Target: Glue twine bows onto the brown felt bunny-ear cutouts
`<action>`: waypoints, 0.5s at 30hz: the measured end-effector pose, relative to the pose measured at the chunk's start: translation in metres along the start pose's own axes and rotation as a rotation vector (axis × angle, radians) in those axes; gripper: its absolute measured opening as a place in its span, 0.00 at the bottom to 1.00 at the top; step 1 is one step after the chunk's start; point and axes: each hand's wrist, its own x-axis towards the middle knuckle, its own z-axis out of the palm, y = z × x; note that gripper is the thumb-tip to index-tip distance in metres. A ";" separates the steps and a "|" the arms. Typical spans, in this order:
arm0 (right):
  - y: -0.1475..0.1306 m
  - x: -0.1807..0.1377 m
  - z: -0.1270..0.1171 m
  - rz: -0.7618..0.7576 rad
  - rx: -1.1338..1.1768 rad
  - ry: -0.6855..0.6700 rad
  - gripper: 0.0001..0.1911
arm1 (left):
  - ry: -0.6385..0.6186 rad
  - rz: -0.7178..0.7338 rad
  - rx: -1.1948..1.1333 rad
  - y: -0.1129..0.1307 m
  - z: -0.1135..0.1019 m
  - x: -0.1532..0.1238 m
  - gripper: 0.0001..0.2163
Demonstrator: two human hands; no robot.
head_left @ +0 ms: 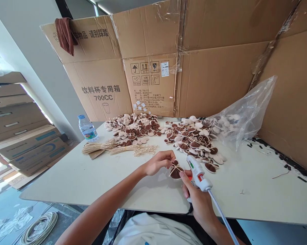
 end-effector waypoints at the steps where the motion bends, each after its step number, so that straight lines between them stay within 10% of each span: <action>1: 0.000 0.000 0.000 0.000 -0.006 -0.002 0.19 | 0.005 0.000 -0.005 0.000 0.000 0.000 0.05; 15: 0.011 0.000 -0.006 -0.034 0.036 0.025 0.19 | 0.053 0.016 0.125 0.002 0.004 -0.001 0.14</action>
